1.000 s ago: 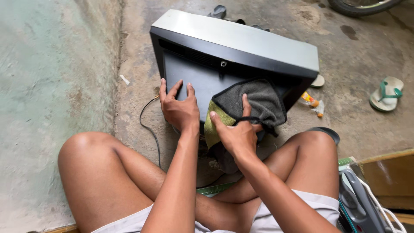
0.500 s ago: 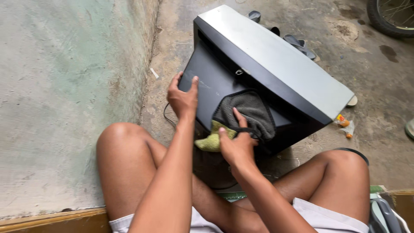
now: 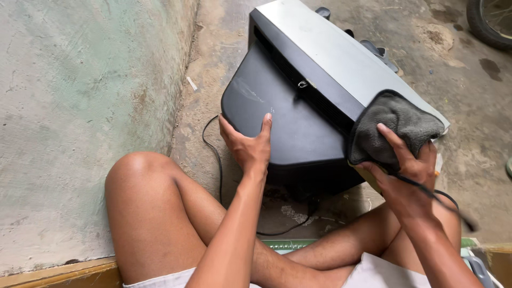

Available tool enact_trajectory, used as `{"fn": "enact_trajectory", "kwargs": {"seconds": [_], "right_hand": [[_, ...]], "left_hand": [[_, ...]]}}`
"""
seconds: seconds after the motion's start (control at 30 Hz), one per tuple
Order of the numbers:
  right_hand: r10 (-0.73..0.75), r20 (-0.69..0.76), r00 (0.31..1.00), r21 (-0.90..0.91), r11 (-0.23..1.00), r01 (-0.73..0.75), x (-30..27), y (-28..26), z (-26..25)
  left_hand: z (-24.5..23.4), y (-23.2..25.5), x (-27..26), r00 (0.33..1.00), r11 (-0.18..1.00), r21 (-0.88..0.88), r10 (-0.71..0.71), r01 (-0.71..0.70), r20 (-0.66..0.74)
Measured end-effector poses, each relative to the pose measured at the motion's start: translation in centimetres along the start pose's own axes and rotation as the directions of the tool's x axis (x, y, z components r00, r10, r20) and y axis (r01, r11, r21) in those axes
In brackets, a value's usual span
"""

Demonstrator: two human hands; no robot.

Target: The person cleans the exterior casing and power cord of a computer monitor by hand using a cloth.

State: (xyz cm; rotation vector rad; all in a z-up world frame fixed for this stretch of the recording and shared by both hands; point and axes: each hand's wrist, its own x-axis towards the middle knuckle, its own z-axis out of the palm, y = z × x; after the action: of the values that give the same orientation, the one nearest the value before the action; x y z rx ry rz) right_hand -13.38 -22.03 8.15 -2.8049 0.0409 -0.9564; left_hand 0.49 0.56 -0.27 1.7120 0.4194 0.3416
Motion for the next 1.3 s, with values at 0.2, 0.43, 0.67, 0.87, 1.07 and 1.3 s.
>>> {"fn": "enact_trajectory", "kwargs": {"seconds": [0.2, 0.43, 0.67, 0.87, 1.07, 1.3], "right_hand": [[0.08, -0.019, 0.997, 0.111, 0.991, -0.078, 1.3, 1.3, 4.7], [0.232, -0.055, 0.971, 0.172, 0.96, -0.22, 6.1, -1.2, 6.7], [0.256, 0.122, 0.959, -0.051, 0.966, -0.252, 8.9, 2.4, 6.8], [0.157, 0.241, 0.958, -0.14, 0.982, -0.126, 16.5, 7.7, 11.4], [0.185, 0.405, 0.895, -0.108, 0.982, -0.154, 12.5, 7.8, 8.1], [0.662, 0.571, 0.484, 0.287, 0.392, -0.874, 15.7, 17.3, 8.3]], "left_hand": [[4.3, -0.2, 7.7, 0.994, 0.999, 0.033, -0.015, 0.012, 0.111], [8.0, -1.9, 13.9, 0.974, 0.993, -0.121, 0.038, -0.011, 0.225], [7.6, 2.9, 1.5, 0.896, 0.721, 0.532, 0.362, -0.445, 0.259], [10.6, 6.0, -4.5, 0.724, 0.628, 0.415, 0.38, -0.659, 0.575], [12.3, 5.6, -5.2, 0.694, 0.723, 0.239, 0.431, -0.649, 0.577], [13.0, 6.9, -8.4, 0.785, 0.844, 0.031, 0.483, -0.535, 0.388]]}}
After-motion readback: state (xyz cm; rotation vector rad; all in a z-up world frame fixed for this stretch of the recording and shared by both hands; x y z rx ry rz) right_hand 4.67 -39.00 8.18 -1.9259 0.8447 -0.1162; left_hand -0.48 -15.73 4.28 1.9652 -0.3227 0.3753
